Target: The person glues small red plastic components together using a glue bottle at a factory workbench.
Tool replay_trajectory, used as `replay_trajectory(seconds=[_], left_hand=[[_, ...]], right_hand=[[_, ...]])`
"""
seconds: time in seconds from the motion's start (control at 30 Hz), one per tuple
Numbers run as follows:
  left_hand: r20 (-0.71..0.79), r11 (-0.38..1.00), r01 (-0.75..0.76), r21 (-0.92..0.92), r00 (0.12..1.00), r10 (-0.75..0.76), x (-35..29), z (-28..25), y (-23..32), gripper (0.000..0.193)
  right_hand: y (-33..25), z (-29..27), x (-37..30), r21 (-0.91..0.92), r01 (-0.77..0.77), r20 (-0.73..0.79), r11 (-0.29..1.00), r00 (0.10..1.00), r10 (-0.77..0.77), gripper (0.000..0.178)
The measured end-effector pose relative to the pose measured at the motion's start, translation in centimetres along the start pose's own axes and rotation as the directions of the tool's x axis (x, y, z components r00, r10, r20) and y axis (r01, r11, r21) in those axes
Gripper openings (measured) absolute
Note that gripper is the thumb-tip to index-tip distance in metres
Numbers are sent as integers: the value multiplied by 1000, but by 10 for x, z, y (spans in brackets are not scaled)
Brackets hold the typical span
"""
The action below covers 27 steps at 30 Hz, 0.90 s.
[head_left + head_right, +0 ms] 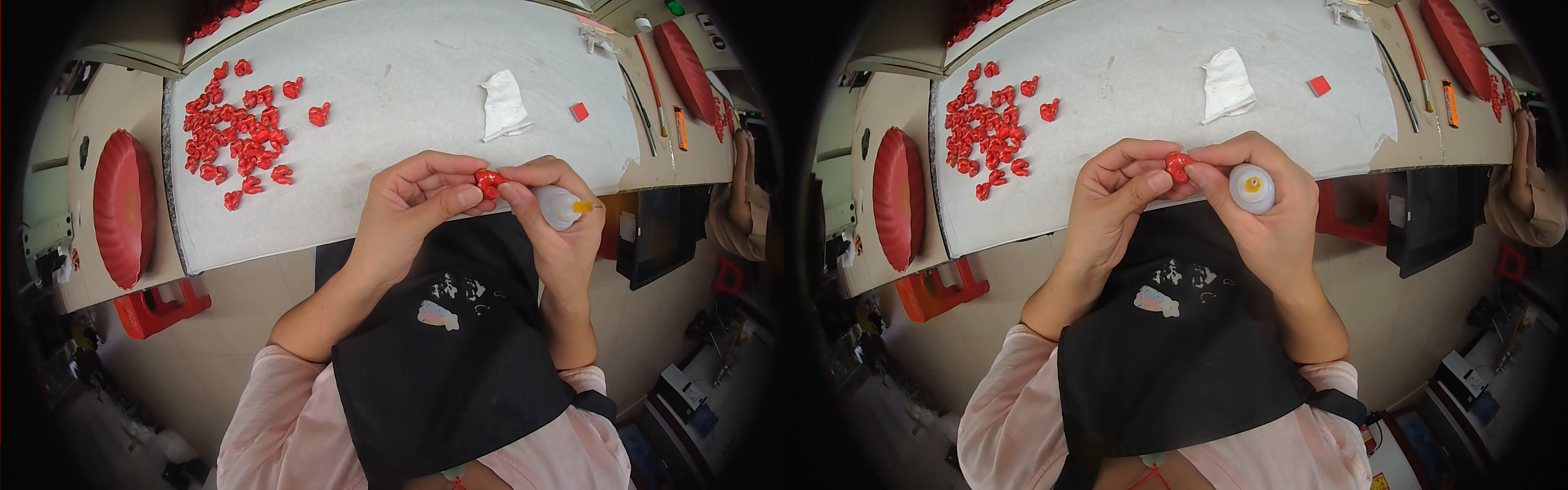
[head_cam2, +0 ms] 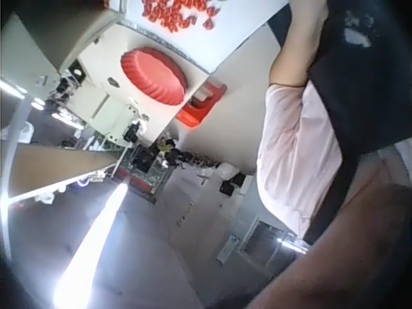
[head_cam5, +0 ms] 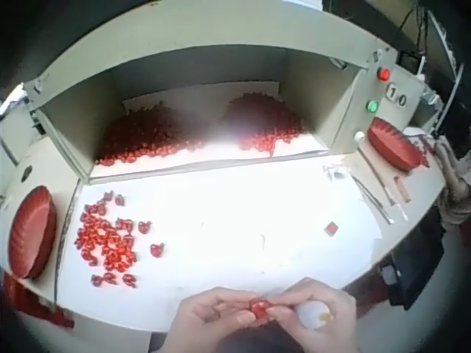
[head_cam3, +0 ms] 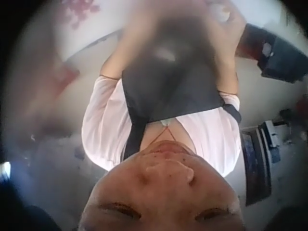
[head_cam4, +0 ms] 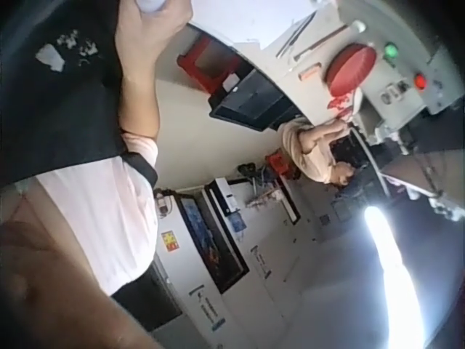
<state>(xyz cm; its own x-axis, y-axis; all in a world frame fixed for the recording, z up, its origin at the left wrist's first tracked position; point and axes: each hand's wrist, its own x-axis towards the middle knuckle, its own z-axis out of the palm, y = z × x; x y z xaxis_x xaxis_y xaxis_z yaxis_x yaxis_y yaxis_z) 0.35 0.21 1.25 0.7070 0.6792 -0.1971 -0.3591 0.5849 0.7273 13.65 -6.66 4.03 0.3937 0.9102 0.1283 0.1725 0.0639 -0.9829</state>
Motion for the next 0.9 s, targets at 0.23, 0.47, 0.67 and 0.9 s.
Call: replay_trajectory(seconds=[0.23, 0.47, 0.67, 0.9], left_hand=[[14, 1000, 26, 16, 1000, -27, -1, -2, 0, 19], [19, 974, -146, 171, 989, 144, -3, -6, -6, 19], [60, 952, -228, 204, 974, 220, -5, -3, 1, 21], [145, 694, -445, 565, 882, 448, -4, -9, -1, 16]], right_hand=[[-1, 0, -1, 56, -36, 12, 998, 999, 35, 5], [6, -3, 0, -87, 73, 78, 993, 995, -66, 7], [3, -1, -2, -149, 211, 85, 966, 976, -200, 12], [3, 2, -5, -183, 260, 54, 948, 966, -254, 13]])
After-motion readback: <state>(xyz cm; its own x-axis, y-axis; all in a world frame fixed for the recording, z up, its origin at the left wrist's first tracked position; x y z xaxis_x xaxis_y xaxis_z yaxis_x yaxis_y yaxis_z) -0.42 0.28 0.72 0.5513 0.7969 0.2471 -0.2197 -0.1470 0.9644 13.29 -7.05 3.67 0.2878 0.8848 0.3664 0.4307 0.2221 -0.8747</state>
